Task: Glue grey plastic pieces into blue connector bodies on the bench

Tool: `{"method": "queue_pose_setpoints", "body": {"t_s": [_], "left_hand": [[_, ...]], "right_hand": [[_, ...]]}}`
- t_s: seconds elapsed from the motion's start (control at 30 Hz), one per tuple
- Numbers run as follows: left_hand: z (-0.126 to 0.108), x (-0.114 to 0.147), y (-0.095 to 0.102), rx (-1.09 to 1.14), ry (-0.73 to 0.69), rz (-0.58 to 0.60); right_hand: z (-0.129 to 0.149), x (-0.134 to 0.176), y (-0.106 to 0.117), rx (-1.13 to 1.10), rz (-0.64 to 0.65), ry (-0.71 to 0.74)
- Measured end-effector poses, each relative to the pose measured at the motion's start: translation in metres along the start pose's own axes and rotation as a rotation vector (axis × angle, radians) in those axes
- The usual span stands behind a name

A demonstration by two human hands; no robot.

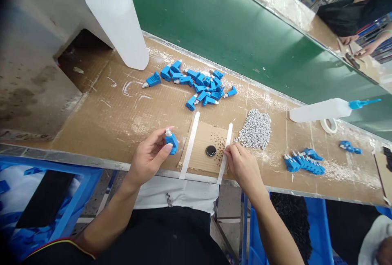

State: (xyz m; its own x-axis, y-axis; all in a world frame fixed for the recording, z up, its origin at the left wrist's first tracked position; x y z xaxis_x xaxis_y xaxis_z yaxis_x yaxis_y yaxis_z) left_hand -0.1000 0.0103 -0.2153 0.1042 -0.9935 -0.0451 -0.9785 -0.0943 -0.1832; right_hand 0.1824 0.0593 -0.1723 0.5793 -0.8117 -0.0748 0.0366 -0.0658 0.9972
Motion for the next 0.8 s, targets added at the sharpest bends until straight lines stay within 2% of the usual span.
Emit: {"method": "queue_pose_setpoints", "body": {"t_s": [0.27, 0.43, 0.53, 0.63, 0.7, 0.8], "left_hand": [[0.000, 0.001, 0.001, -0.010, 0.018, 0.000], [-0.003, -0.001, 0.000, 0.027, 0.019, 0.050], [-0.004, -0.001, 0.000, 0.101, 0.032, 0.129], [-0.004, -0.001, 0.000, 0.123, 0.041, 0.182], [-0.004, -0.001, 0.000, 0.122, 0.046, 0.191], [-0.004, -0.001, 0.000, 0.106, 0.040, 0.183]], "right_hand": [[-0.002, -0.004, 0.002, 0.011, 0.000, -0.013], [0.007, -0.005, 0.019, -0.156, -0.104, -0.094], [0.031, -0.009, 0.029, -0.349, -0.217, -0.145], [0.064, -0.018, 0.028, -0.580, -0.323, -0.173], [0.085, -0.026, 0.024, -0.708, -0.345, -0.171], [0.107, -0.038, 0.015, -0.826, -0.311, -0.141]]}}
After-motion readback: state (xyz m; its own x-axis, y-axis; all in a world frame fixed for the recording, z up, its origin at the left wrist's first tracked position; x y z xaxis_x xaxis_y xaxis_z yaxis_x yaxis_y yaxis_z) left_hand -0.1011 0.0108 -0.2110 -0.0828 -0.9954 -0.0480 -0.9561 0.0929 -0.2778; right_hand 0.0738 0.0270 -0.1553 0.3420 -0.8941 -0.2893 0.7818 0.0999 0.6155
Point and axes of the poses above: each hand's wrist, its own x-axis away from the middle knuckle, its own y-axis out of the back of the hand, z = x × y, the point moved 1 cm from there along -x, towards the middle knuckle, and after that the axes turned 8 degrees about x, right-handed, at the moved point
